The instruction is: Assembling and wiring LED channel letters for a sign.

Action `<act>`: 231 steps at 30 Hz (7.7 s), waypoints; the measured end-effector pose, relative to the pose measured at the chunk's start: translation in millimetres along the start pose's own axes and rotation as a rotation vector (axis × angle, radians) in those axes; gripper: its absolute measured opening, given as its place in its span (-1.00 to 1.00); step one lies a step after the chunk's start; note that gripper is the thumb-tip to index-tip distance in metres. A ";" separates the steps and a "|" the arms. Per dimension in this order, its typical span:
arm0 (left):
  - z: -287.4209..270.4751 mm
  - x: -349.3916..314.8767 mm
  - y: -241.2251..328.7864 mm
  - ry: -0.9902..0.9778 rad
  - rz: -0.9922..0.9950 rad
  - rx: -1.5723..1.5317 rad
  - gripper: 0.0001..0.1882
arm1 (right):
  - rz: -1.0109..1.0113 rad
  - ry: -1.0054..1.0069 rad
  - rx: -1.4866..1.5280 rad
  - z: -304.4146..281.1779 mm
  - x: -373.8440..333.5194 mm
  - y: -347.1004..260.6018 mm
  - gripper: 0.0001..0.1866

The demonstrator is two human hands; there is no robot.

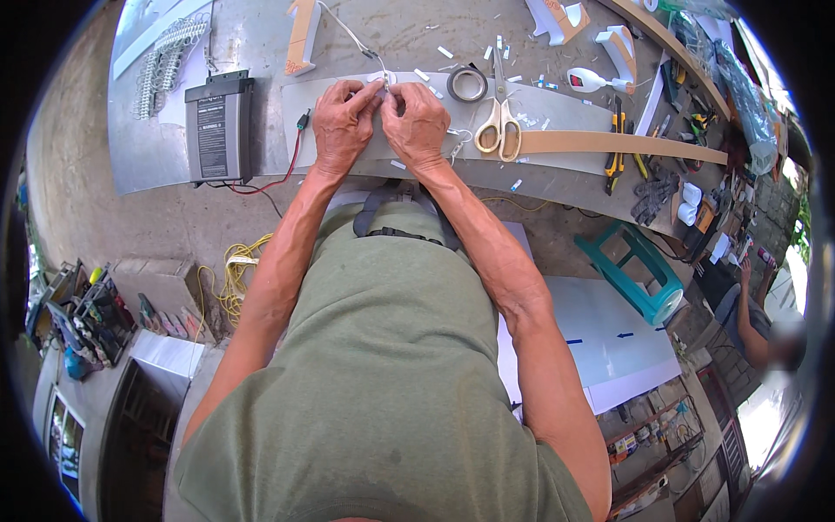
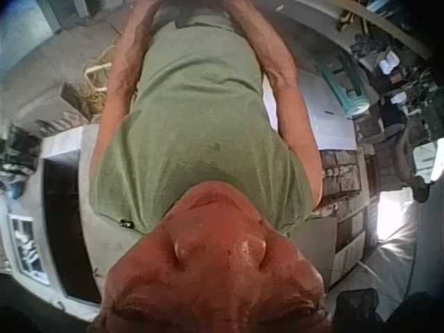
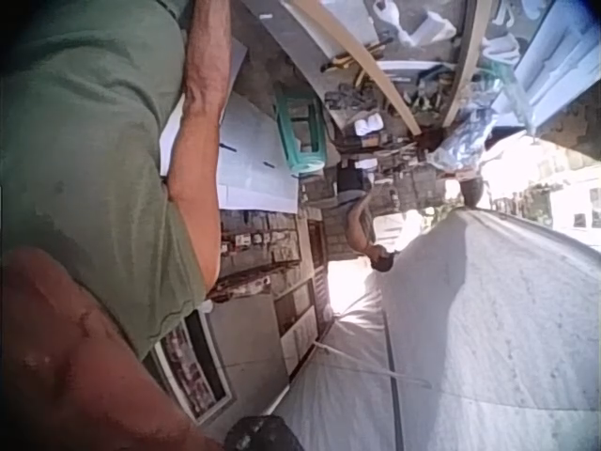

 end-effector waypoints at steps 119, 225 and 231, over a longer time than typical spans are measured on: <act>-14.8 18.8 -8.9 -0.310 -0.561 -0.533 -0.77 | 0.213 -0.318 0.109 -13.2 36.3 3.2 -0.76; -2.0 25.8 -17.1 -0.216 -0.385 -0.402 -0.81 | -0.074 -0.458 -0.234 -25.3 -20.2 -3.7 -0.49; -6.4 21.9 -12.3 -0.247 -0.350 -0.440 -0.78 | -0.096 -0.425 -0.228 -24.4 -21.9 -6.0 -0.51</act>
Point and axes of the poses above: each hand's wrist, its own x-axis towards the middle knuckle, its own z-axis out of the palm, y = z × x, the point moved 2 cm from there along x, towards the middle knuckle, and after that the axes turned 14 degrees about -y, right-handed, at the moved point
